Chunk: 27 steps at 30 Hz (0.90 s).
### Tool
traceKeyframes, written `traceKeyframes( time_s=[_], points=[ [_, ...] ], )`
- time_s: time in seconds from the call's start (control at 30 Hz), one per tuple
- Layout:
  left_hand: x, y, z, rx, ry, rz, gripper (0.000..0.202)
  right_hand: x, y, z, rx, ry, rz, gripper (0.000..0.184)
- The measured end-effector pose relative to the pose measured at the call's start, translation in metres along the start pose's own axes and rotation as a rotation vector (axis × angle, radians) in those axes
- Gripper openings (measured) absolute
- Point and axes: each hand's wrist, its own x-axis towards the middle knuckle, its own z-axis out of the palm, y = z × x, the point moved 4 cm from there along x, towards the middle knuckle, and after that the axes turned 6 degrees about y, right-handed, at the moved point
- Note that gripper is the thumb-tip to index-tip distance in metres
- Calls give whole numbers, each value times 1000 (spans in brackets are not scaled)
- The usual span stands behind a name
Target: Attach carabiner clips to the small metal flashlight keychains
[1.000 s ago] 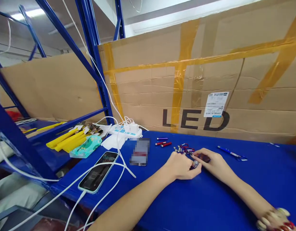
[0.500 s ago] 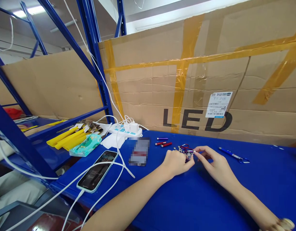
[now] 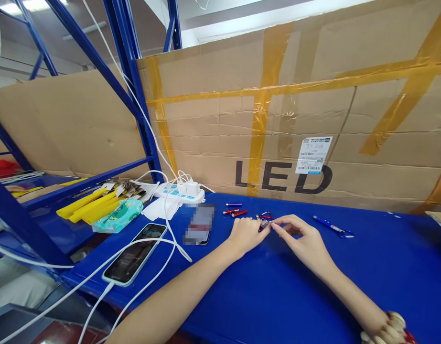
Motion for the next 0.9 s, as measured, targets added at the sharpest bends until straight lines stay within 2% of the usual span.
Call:
traceKeyframes(
  time_s=[0.27,0.37,0.5,0.9],
  points=[
    [-2,3,-1,-11,-35,25,37,2,-2,-4,4,7,2,34],
    [-2,2,-2,-24,-8,17,36,2,-2,-5,29,7,12,32],
    [-4,1,0,-78,31,13,33,1,-4,-4,91,-43,10,29],
    [-8,0,-3,-95,13,-35,30,0,-4,0,197,-148,34,29]
  ],
)
